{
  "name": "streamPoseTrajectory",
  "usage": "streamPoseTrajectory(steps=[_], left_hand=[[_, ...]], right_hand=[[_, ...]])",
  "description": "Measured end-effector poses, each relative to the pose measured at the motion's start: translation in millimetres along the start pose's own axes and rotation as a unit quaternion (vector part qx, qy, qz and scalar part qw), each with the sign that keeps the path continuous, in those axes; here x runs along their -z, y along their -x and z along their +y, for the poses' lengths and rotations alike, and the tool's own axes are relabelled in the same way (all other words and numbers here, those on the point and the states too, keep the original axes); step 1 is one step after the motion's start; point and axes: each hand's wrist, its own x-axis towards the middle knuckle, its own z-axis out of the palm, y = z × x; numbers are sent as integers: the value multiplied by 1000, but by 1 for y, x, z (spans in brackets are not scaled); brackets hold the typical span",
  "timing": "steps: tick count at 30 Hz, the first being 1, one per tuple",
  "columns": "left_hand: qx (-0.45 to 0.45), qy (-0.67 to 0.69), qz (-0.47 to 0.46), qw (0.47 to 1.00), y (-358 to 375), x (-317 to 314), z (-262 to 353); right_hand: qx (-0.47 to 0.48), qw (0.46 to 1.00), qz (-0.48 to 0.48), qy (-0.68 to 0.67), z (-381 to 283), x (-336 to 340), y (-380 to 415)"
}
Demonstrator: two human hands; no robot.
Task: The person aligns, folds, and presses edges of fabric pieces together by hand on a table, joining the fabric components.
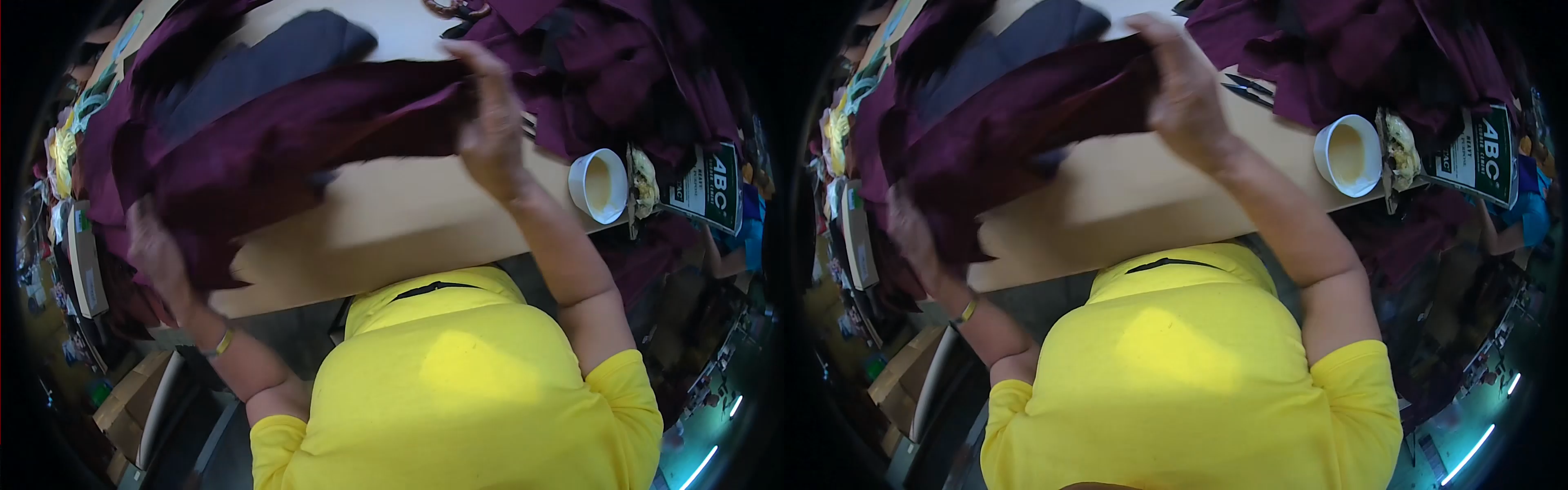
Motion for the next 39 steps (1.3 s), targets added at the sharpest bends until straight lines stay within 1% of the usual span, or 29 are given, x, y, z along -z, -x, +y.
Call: streamPoseTrajectory(steps=[1,2,3,4,5,7,10,11,12,13,14,15,16,17,18,19,20,21,23,25,26,27,28,30,33,34,36,37,39], left_hand=[[3,-166,-18,986,0,40,16],[-106,-181,53,976,-11,71,-15],[-15,-161,100,982,-11,111,-37],[20,-143,144,979,-14,140,-36],[1,-134,159,978,-20,159,-26],[-53,-127,144,980,-33,179,-4],[-188,-103,-4,977,-58,148,39],[-245,-95,-66,962,-68,124,50],[-284,-87,-130,946,-78,96,59],[-329,-78,-197,920,-86,61,63],[-77,-60,-255,962,-88,14,65],[-35,-229,-244,942,-77,-6,84],[-168,-318,-165,918,-70,-26,66],[-244,-186,-57,950,-56,-37,72],[-256,-70,-50,963,-35,-38,98],[-314,21,-111,943,-17,-40,115],[-344,29,-230,910,1,-37,131],[-312,59,-339,886,20,-53,130],[-279,-93,-312,904,41,-93,108],[-203,-84,-211,953,35,-122,60],[-146,-112,-199,963,31,-125,46],[-105,-115,-199,968,28,-127,31],[-100,-115,-185,971,28,-129,23],[-102,-112,-164,975,29,-132,17],[-115,-100,-153,976,31,-136,16],[-118,-96,-151,977,32,-137,16],[-132,-86,-150,976,32,-136,14],[-145,-79,-152,974,33,-136,17],[-169,-61,-158,971,35,-136,27]], right_hand=[[11,999,-17,-32,-14,-9,-1],[8,997,-27,-69,-29,-19,-2],[-19,987,-35,-154,-48,-30,-3],[-46,968,-58,-239,-65,-36,-4],[-111,937,-102,-314,-83,-35,-3],[-149,900,-203,-355,-93,-26,3],[-235,885,-238,-325,-61,-25,26],[-295,879,-250,-278,-44,-25,33],[-310,903,-243,-171,-26,-26,39],[-181,969,-155,-69,2,-37,57],[-102,976,-187,49,27,-35,60],[-47,969,-203,132,47,-30,57],[-38,946,-223,231,71,-29,62],[-56,941,-212,260,81,-23,62],[-74,933,-203,288,88,-17,61],[-89,924,-197,316,95,-14,60],[-126,924,-214,290,102,-13,58],[-126,916,-215,314,103,-15,56],[-127,899,-217,358,103,-24,54],[-133,876,-227,405,95,-40,53],[-136,863,-230,429,88,-50,52],[-136,864,-264,407,74,-64,53],[-138,864,-296,384,54,-80,55],[-64,855,-407,316,14,-105,62],[-26,871,-387,301,43,-93,65],[-69,851,-377,357,62,-68,49],[-135,833,-311,437,110,-22,28],[-131,894,-206,377,122,-14,37],[-96,833,-278,469,99,-39,45]])
